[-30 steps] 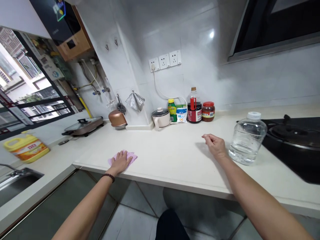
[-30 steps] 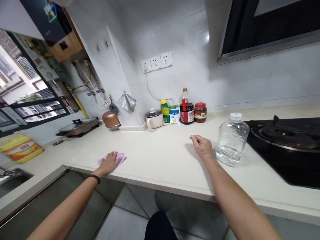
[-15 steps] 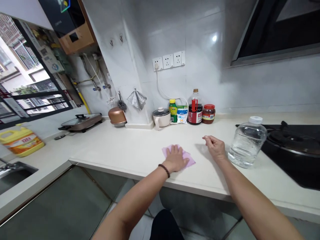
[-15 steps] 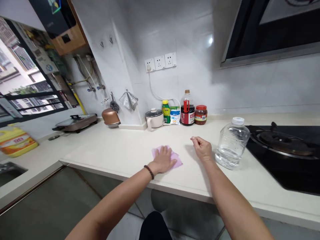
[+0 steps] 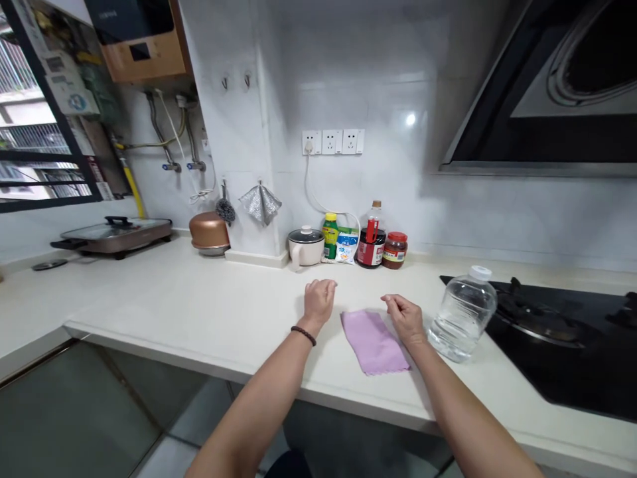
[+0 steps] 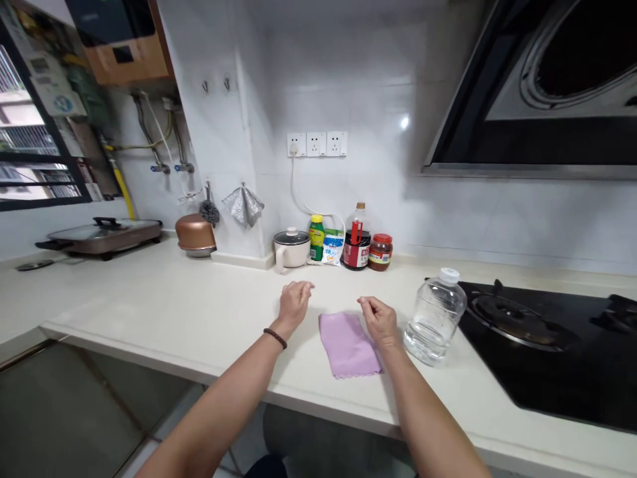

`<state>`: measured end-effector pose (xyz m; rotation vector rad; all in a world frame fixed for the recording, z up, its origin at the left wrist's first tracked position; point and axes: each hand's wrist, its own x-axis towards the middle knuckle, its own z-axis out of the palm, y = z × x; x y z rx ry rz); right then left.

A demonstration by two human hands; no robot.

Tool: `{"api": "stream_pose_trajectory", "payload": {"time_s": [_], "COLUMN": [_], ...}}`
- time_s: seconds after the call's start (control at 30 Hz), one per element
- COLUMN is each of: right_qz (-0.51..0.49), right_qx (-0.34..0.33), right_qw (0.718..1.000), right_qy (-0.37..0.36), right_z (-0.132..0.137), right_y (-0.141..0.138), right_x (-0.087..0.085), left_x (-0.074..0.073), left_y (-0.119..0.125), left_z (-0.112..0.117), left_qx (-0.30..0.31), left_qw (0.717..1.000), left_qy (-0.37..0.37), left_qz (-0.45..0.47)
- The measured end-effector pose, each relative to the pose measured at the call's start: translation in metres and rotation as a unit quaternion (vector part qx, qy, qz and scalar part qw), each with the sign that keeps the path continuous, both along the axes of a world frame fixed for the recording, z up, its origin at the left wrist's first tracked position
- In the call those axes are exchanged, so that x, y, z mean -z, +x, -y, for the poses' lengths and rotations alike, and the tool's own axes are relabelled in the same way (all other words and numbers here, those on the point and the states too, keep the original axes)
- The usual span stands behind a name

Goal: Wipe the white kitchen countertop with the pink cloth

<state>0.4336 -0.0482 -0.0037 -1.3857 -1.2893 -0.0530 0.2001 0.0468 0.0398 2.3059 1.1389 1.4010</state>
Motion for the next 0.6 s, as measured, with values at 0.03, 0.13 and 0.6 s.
{"api": "stream_pose_trajectory", "payload": {"time_s": [0.03, 0.13, 0.6], "right_qz": [0.003, 0.023, 0.372], "right_qx": [-0.003, -0.004, -0.131], "right_qw": [1.000, 1.000, 0.828], "right_qy": [0.002, -0.002, -0.399], "right_z": [0.000, 0.005, 0.006], "right_y": [-0.002, -0.014, -0.068], "right_x": [-0.001, -0.007, -0.002], "left_x": [0.001, 0.001, -0.010], "left_y": [-0.005, -0.015, -0.006], "left_z": [-0.006, -0.016, -0.024], "left_qx": [-0.037, -0.118, -0.081], "left_qw": [0.999, 0.992, 0.984], "left_qy": [0.001, -0.028, -0.119], "left_qz": [-0.004, -0.018, 0.102]}}
